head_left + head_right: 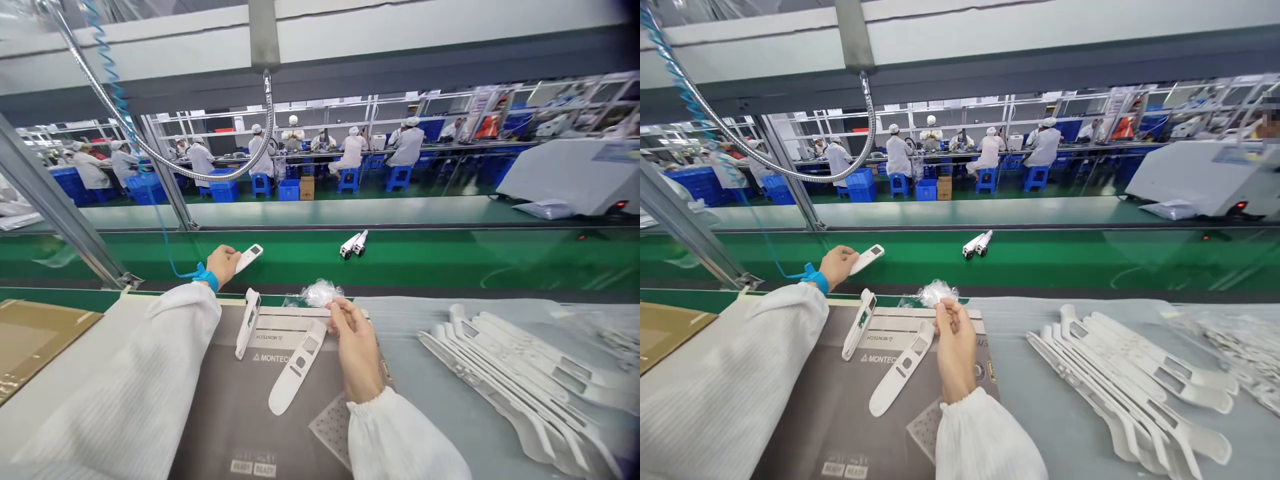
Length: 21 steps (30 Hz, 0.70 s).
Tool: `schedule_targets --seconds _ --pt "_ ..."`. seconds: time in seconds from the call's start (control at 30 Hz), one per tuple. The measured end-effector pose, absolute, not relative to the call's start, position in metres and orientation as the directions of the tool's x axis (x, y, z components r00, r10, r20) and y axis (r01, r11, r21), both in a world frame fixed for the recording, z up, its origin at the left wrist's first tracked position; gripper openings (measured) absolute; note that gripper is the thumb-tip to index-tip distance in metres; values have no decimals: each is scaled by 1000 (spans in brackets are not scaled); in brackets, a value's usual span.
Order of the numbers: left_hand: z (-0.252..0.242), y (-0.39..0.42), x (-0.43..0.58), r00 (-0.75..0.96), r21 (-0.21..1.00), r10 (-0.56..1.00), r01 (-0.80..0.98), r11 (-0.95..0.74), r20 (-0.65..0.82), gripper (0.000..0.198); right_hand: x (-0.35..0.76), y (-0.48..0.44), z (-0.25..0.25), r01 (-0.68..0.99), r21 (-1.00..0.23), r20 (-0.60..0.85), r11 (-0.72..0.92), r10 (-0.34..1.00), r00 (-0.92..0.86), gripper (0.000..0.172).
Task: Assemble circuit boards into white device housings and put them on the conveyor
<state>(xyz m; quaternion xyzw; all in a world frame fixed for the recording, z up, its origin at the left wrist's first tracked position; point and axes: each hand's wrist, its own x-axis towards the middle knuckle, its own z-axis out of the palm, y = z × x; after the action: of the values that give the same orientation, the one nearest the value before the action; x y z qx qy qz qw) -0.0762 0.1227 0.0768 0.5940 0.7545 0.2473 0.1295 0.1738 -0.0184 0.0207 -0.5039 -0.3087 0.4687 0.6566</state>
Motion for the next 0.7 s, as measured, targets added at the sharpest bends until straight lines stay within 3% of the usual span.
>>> schedule_targets --seconds 0.17,0.27,0.37,0.43,0.53,0.7 --pt "73 151 -53 -170 301 981 944 136 89 34 171 -18 16 -204 -978 -35 53 914 404 42" --pt "77 178 -4 -48 219 995 975 29 83 36 170 -19 15 -158 -987 -48 23 900 433 43" --pt "73 202 73 126 245 992 961 -126 16 29 171 -22 15 -125 -992 -62 -1 872 486 42" --pt "64 211 128 204 296 979 935 -195 2 44 173 -24 14 -114 -993 -71 -15 860 505 39" --pt "46 212 187 188 355 982 916 -188 36 69 175 -25 14 -121 -992 -86 -30 867 490 36" --pt "41 214 189 130 373 991 918 -137 43 61 173 -25 15 -129 -990 -105 -50 879 466 35"
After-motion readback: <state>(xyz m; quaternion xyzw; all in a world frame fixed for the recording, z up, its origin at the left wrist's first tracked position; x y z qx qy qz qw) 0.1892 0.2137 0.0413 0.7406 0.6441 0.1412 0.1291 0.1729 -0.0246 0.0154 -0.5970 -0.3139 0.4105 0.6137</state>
